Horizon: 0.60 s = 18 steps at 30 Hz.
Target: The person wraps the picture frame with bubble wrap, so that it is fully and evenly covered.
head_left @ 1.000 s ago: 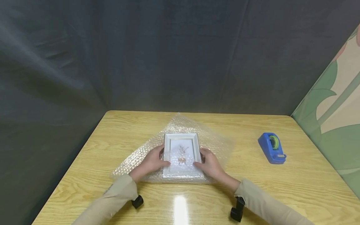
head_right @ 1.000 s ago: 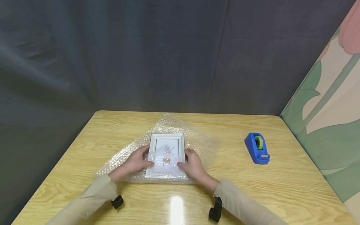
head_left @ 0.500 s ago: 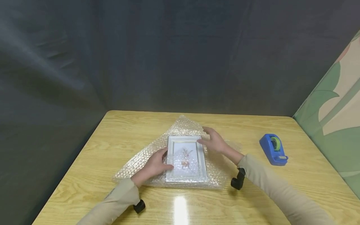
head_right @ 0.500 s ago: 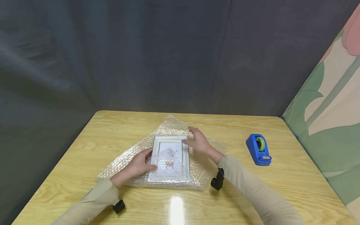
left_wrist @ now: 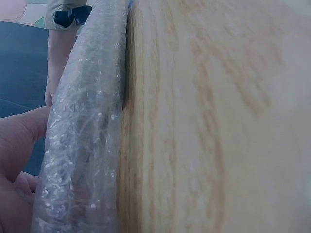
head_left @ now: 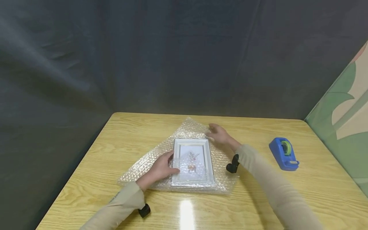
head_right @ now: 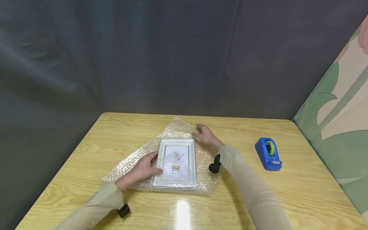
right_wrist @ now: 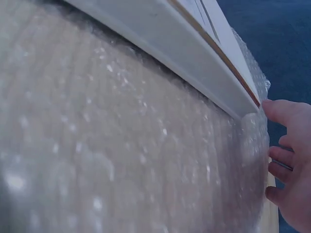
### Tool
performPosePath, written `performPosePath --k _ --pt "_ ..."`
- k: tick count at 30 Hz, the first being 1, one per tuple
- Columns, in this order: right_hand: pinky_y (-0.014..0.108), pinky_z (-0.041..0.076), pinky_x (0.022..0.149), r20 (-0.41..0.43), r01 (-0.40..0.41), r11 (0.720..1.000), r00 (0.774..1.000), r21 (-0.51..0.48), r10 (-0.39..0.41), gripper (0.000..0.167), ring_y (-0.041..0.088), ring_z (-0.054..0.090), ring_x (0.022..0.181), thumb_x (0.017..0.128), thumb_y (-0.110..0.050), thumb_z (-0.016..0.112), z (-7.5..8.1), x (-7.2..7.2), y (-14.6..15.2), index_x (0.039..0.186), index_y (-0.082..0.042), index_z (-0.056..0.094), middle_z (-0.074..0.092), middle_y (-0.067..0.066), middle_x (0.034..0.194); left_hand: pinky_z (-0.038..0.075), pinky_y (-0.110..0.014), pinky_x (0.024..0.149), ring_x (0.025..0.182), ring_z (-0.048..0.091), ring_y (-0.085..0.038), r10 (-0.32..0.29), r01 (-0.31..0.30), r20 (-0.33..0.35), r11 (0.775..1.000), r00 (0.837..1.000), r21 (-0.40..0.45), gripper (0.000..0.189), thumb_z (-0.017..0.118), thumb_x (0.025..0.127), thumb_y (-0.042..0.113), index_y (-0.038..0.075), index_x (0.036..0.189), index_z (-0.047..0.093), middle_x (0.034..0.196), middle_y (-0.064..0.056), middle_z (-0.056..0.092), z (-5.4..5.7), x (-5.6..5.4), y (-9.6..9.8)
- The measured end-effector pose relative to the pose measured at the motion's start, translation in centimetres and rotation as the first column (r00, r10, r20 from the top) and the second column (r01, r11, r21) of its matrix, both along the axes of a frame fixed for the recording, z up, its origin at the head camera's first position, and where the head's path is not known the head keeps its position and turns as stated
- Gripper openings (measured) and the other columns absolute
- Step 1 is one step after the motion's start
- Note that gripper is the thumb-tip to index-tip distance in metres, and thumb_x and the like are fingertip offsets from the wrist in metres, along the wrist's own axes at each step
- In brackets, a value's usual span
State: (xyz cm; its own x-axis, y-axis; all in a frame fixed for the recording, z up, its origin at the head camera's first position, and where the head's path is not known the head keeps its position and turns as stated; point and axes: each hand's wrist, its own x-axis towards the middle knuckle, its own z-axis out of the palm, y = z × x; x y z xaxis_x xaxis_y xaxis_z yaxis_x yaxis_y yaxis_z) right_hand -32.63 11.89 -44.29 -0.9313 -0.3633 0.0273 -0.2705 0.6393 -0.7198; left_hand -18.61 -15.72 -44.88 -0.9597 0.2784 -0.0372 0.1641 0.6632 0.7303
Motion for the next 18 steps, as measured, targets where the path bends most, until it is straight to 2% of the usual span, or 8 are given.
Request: performPosePath --k 7,13,15,18 --pt "0.05 0.032 0.102 -0.059 -0.002 1.0 0.998 0.011 0.002 0.059 0.042 0.038 0.121 0.087 -0.016 0.058 -0.6 -0.4 -0.5 0.133 0.011 0.033 0.041 0.03 0.131 0.041 -0.04 0.097 0.115 0.048 -0.033 -0.004 0.004 0.009 1.0 1.0 0.011 0.088 0.077 0.068 0.024 -0.002 0.138 0.031 0.135 -0.02 0.042 0.1 0.0 0.3" --pt "0.05 0.039 0.095 -0.101 0.044 0.995 0.994 -0.085 -0.052 0.059 0.042 0.046 0.112 0.085 -0.01 0.059 -0.2 -0.4 -0.9 0.134 0.009 0.033 0.047 0.029 0.121 0.041 -0.041 0.097 0.114 0.049 -0.033 0.003 -0.003 0.01 1.0 1.0 0.002 0.089 0.078 0.067 0.026 -0.002 0.138 0.031 0.134 -0.02 0.043 0.1 0.0 0.3" --pt "0.048 0.042 0.092 -0.12 0.055 0.992 0.99 -0.111 -0.069 0.056 0.038 0.048 0.109 0.085 -0.011 0.06 0.2 -0.2 -1.1 0.134 0.006 0.037 0.049 0.025 0.117 0.041 -0.041 0.097 0.113 0.049 -0.033 0.008 -0.008 0.01 1.0 1.0 0.002 0.089 0.078 0.067 0.026 -0.002 0.138 0.032 0.134 -0.02 0.043 0.1 0.0 0.2" --pt "0.045 0.044 0.085 -0.194 0.04 0.991 0.979 -0.127 -0.064 0.049 0.033 0.05 0.101 0.084 -0.01 0.062 0.7 0.0 -1.4 0.128 0.005 0.045 0.052 0.022 0.109 0.041 -0.04 0.096 0.113 0.05 -0.033 0.006 -0.006 0.008 1.0 1.0 0.004 0.089 0.078 0.067 0.025 -0.001 0.138 0.032 0.134 -0.02 0.043 0.1 0.1 0.1"
